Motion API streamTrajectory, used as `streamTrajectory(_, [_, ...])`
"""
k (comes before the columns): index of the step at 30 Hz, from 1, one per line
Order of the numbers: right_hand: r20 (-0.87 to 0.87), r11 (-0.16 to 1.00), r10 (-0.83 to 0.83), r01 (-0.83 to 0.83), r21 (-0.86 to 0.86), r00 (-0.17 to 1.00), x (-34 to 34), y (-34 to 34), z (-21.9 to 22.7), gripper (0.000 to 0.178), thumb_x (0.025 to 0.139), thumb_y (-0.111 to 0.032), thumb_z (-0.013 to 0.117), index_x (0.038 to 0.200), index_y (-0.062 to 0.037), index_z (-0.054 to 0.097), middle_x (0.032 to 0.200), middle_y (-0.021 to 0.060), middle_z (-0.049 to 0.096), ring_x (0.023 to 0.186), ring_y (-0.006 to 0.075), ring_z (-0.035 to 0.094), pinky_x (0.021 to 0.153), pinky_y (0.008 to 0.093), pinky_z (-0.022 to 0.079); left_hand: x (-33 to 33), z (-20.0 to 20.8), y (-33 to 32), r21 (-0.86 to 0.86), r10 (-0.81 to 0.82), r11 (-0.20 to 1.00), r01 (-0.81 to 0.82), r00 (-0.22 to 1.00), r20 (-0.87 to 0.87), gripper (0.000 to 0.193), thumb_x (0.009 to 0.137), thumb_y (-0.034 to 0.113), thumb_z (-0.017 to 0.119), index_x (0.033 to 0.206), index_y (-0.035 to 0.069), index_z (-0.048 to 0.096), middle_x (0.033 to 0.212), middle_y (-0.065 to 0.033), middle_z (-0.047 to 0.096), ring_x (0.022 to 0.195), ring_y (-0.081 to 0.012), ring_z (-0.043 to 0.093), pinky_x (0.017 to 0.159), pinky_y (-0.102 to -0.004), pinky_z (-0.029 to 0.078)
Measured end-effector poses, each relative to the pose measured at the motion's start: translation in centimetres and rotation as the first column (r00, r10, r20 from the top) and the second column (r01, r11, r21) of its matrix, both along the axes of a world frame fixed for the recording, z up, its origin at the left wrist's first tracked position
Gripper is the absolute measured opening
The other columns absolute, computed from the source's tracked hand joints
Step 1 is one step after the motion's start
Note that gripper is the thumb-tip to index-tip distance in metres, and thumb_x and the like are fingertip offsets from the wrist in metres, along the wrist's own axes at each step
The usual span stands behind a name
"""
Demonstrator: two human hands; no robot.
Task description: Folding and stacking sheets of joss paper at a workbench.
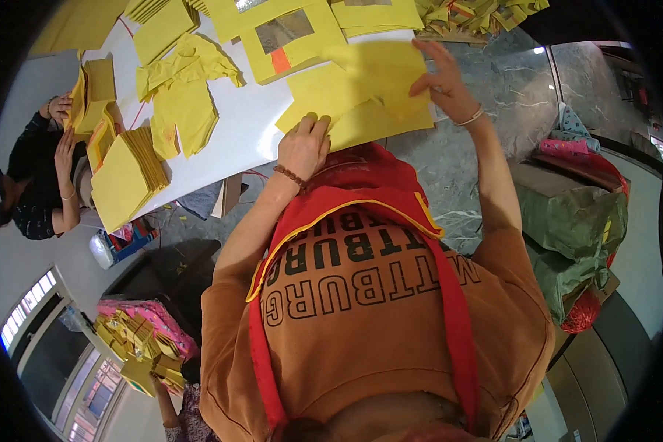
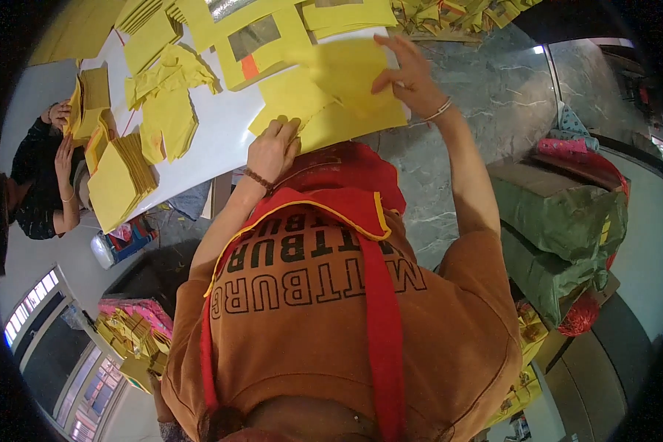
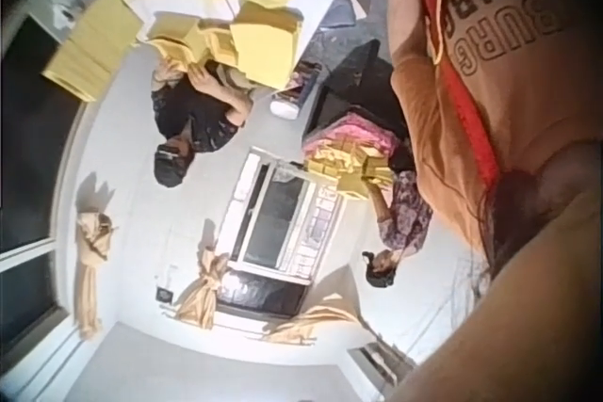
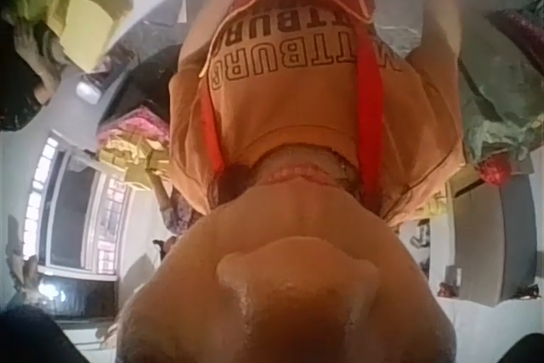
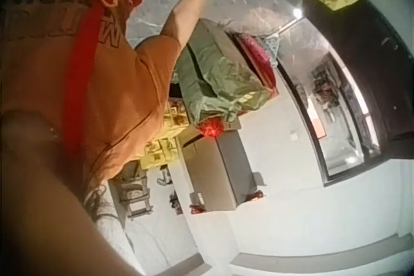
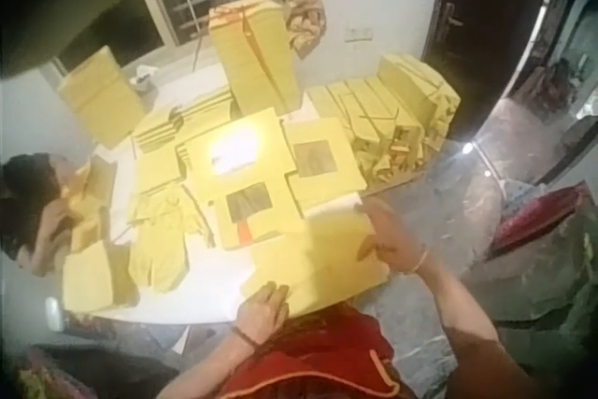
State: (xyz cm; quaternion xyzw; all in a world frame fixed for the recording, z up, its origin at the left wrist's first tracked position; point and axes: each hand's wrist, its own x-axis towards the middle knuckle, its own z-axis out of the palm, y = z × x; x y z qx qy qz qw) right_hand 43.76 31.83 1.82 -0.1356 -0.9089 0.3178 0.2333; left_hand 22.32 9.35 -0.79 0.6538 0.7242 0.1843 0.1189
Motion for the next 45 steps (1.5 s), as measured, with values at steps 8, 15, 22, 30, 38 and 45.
streamTrajectory(8, [0.12,0.939,-0.276,0.242,0.243,0.953,2.4,-2.5,-5.5,0.028,0.062,0.0,0.051,0.078,-0.0195,0.065,0.133,0.0059,0.036,0.121,0.0314,0.032,0.097,0.0427,0.025,-0.4,0.0,-0.2,0.036,0.051,0.998,-0.053,0.998,0.044,0.028,0.075,0.008,0.054,0.103,0.008,0.053,0.083,-0.0127,0.054,0.063,-0.0288,0.057,0.055,-0.0361,0.048])
streamTrajectory(15, [0.115,0.912,-0.409,0.404,0.068,0.905,2.8,-5.3,-7.2,0.029,0.065,-0.004,0.052,0.085,-0.0199,0.066,0.131,0.0078,0.038,0.12,0.0313,0.033,0.095,0.0437,0.026,0.5,0.9,1.4,0.037,0.081,0.995,-0.09,0.977,0.196,0.039,0.074,0.006,0.053,0.113,0.008,0.047,0.076,-0.0152,0.055,0.063,-0.0329,0.056,0.057,-0.0396,0.047])
streamTrajectory(22, [0.208,0.848,-0.442,0.331,0.414,0.873,1.7,-6.9,-3.0,0.021,0.066,-0.016,0.057,0.085,-0.0192,0.066,0.134,0.0043,0.035,0.124,0.0285,0.029,0.096,0.0515,0.021,1.1,0.7,2.9,-0.16,0.14,0.984,-0.079,0.9,0.413,0.04,0.076,0.012,0.054,0.115,0.006,0.046,0.081,-0.019,0.058,0.072,-0.0365,0.056,0.065,-0.0438,0.045])
streamTrajectory(30, [0.235,0.813,-0.508,0.371,0.448,0.829,-0.5,-7.3,-4.0,0.017,0.068,-0.03,0.062,0.078,-0.0161,0.063,0.124,0.0027,0.044,0.116,0.0208,0.037,0.092,0.0494,0.025,0.0,0.2,3.7,0.145,-0.114,0.985,0.091,0.981,0.16,0.048,0.075,0.022,0.061,0.119,0.008,0.046,0.094,-0.0164,0.054,0.083,-0.0311,0.053,0.069,-0.0372,0.044])
streamTrajectory(38, [0.26,0.85,-0.461,0.337,0.406,0.848,-2.6,-8.9,-5.1,0.053,0.071,-0.046,0.058,0.115,-0.0172,0.05,0.128,0.0073,0.041,0.116,0.0251,0.037,0.092,0.0458,0.027,-1.3,0.3,5.0,0.016,0.063,0.998,-0.061,0.988,-0.141,0.06,0.07,0.026,0.066,0.123,0.013,0.041,0.11,-0.012,0.048,0.096,-0.0302,0.046,0.074,-0.0417,0.041])
streamTrajectory(45, [0.35,0.866,-0.455,0.317,0.386,0.819,-2.3,-9.6,-5.9,0.065,0.073,-0.057,0.052,0.129,-0.0259,0.039,0.14,0.0144,0.022,0.129,0.0322,0.021,0.095,0.0629,0.011,-1.2,0.1,5.4,-0.098,0.246,0.966,-0.239,0.968,0.058,0.077,0.062,0.024,0.074,0.128,0.015,0.035,0.104,-0.0127,0.049,0.092,-0.0318,0.05,0.072,-0.042,0.042])
